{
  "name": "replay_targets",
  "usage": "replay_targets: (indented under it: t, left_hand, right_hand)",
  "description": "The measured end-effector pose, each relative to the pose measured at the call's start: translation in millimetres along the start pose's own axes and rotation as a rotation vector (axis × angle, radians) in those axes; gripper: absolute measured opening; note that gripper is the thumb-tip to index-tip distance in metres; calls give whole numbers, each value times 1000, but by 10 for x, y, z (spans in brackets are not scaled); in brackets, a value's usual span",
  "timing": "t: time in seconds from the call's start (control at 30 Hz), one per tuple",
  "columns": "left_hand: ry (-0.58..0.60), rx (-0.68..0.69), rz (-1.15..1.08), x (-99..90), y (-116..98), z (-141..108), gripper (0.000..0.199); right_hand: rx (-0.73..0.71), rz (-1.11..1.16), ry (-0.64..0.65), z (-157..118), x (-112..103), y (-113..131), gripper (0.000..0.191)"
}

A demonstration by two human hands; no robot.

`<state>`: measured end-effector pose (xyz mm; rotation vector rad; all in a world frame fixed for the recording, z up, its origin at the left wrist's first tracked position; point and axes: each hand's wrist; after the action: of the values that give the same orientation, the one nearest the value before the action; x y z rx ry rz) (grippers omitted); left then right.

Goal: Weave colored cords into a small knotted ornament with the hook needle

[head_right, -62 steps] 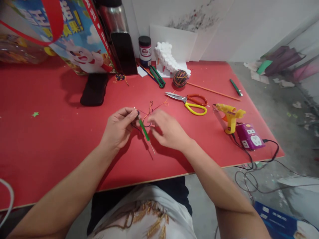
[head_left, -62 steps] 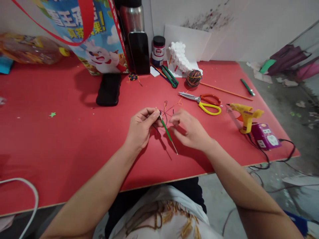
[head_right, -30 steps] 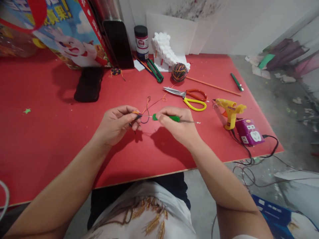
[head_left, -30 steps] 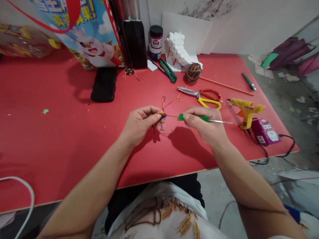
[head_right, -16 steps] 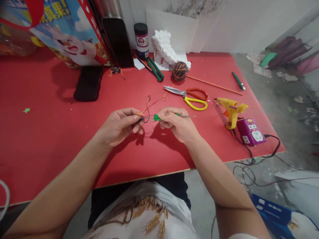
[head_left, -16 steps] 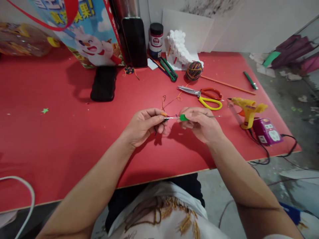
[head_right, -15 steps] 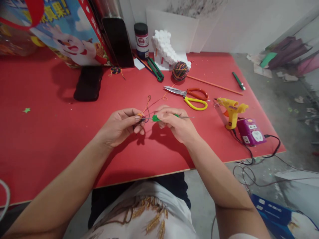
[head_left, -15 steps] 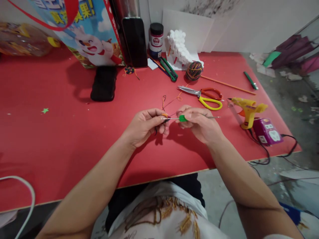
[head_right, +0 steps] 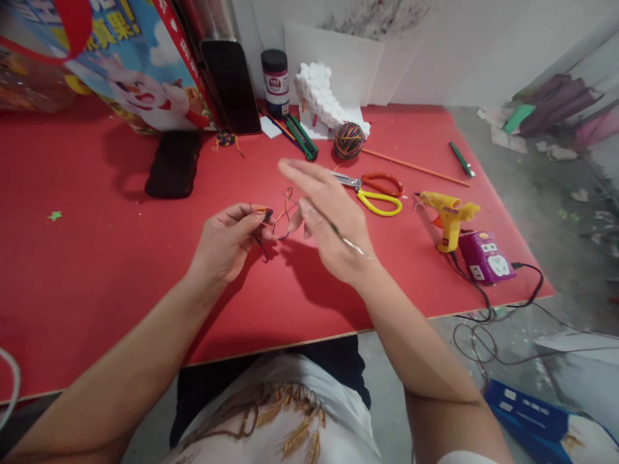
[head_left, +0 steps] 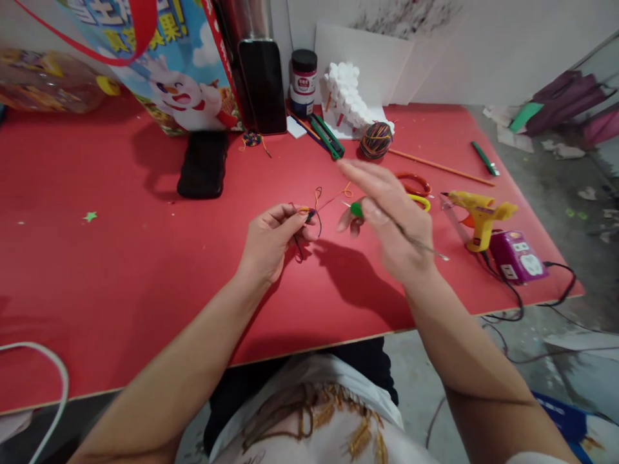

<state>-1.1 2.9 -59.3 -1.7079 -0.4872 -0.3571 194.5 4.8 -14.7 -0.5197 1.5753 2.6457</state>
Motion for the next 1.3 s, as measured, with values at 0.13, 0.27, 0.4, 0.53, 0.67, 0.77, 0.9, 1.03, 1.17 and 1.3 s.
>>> replay_targets:
  t: [0.13, 0.27, 0.4, 0.53, 0.67, 0.77, 0.9, 1.03, 1.17, 1.3]
  left_hand:
    - [-43, 322, 180, -28, 38, -6, 9]
    - [-49, 712, 426, -90, 59, -37, 6]
    - [-18, 976, 676, -126, 59, -62, 17]
    - [17, 1086, 762, -122, 46, -76, 30]
    - [42, 779, 672, -74, 7, -158, 33]
    - [134, 659, 542, -13, -16, -221, 35]
    - [80, 486, 358, 57, 7, -213, 25]
    - [70, 277, 101, 67, 45, -138, 20]
    - [79, 44, -61, 52, 13, -84, 19]
    - [93, -152, -171, 50, -61, -69, 17]
  right_hand:
    - [45, -273, 175, 29, 220, -60, 37]
    - [146, -241, 141, -7, 428, -93, 35]
    - [132, -141, 79, -33, 502, -124, 36]
    - [75, -62, 18, -12, 457, -165, 24]
    - [145, 66, 27, 3, 375, -215, 24]
    - [243, 168, 27, 3, 325, -240, 28]
    - [366, 309, 35, 12, 300, -252, 32]
    - [449, 470, -1, 39, 277, -275, 31]
    - [488, 506, 46, 76, 217, -328, 31]
    - [453, 442, 27, 102, 182, -377, 31]
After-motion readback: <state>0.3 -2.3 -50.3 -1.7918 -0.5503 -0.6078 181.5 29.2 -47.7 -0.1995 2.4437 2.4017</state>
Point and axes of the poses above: each hand's wrist, its own z-axis towards the middle knuckle, its own x-axis out of the palm, y = z × x, and after that the axes turned 6 degrees about -z, right-handed
